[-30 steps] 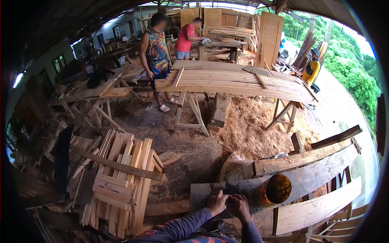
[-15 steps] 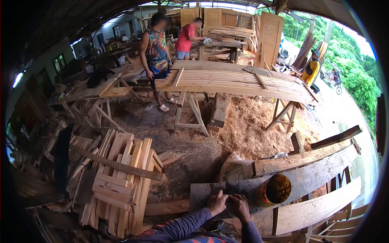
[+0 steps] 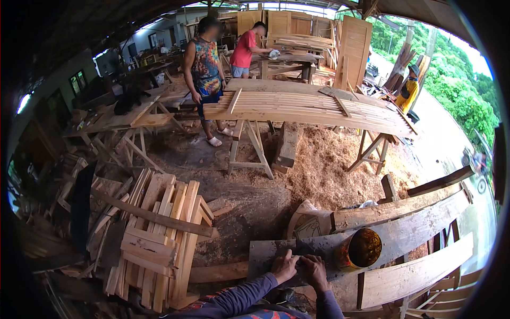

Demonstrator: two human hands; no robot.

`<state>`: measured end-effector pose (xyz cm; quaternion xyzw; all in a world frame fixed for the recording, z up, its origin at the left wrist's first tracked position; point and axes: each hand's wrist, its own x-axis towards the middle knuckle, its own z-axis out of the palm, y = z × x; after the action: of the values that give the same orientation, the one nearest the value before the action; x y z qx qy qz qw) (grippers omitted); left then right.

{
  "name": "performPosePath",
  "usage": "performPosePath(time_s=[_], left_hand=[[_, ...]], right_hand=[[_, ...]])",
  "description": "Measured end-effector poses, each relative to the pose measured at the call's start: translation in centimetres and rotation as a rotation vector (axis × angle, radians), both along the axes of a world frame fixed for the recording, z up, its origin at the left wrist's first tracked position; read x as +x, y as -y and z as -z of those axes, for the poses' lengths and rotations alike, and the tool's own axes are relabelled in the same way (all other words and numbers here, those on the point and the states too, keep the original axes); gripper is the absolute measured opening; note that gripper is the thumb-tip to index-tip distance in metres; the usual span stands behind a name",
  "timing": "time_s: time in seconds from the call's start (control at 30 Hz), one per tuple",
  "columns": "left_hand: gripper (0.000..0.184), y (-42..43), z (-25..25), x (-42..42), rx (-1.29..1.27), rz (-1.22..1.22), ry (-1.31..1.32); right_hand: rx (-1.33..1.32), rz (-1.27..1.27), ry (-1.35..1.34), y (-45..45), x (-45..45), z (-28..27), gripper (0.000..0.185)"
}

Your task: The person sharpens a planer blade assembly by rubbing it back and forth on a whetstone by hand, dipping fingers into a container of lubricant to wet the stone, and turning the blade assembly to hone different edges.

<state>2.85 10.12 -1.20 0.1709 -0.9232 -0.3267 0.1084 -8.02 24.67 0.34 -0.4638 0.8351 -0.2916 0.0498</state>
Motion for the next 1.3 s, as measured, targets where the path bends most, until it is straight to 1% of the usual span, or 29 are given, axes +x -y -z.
performPosePath(time_s=[0.13,0.2,0.53,0.63,0.7,1.13,1.2,1.3], left_hand=[[0.039,-0.1,0.2,0.0,0.007,-0.002,0.003],[0.049,0.0,0.3,-0.1,-0.019,0.004,0.021],[0.05,-0.1,0.6,-0.1,-0.017,-0.001,0.017],[0.049,-0.1,0.4,0.0,-0.006,0.006,0.012],[0.037,-0.2,0.2,0.0,0.011,-0.016,-0.035],[0.037,-0.2,0.2,0.1,-0.006,-0.017,-0.038],[0.048,-0.1,0.4,0.0,-0.007,0.001,0.015],[0.048,-0.1,0.6,0.0,-0.007,0.003,0.02]], right_hand=[[-0.002,0.011,0.001,0.1,0.2,-0.4,0.043],[-0.002,0.014,-0.004,0.1,0.2,-0.2,0.043],[-0.02,0.005,-0.027,0.0,0.0,0.4,0.044],[-0.014,0.002,-0.034,0.0,-0.1,0.5,0.045],[-0.014,0.002,-0.035,0.0,-0.1,0.5,0.045],[0.011,-0.011,-0.03,0.0,-0.1,0.0,0.044],[0.016,-0.014,-0.026,0.0,-0.1,-0.1,0.044],[0.022,-0.015,-0.012,0.1,0.0,-0.6,0.044]])
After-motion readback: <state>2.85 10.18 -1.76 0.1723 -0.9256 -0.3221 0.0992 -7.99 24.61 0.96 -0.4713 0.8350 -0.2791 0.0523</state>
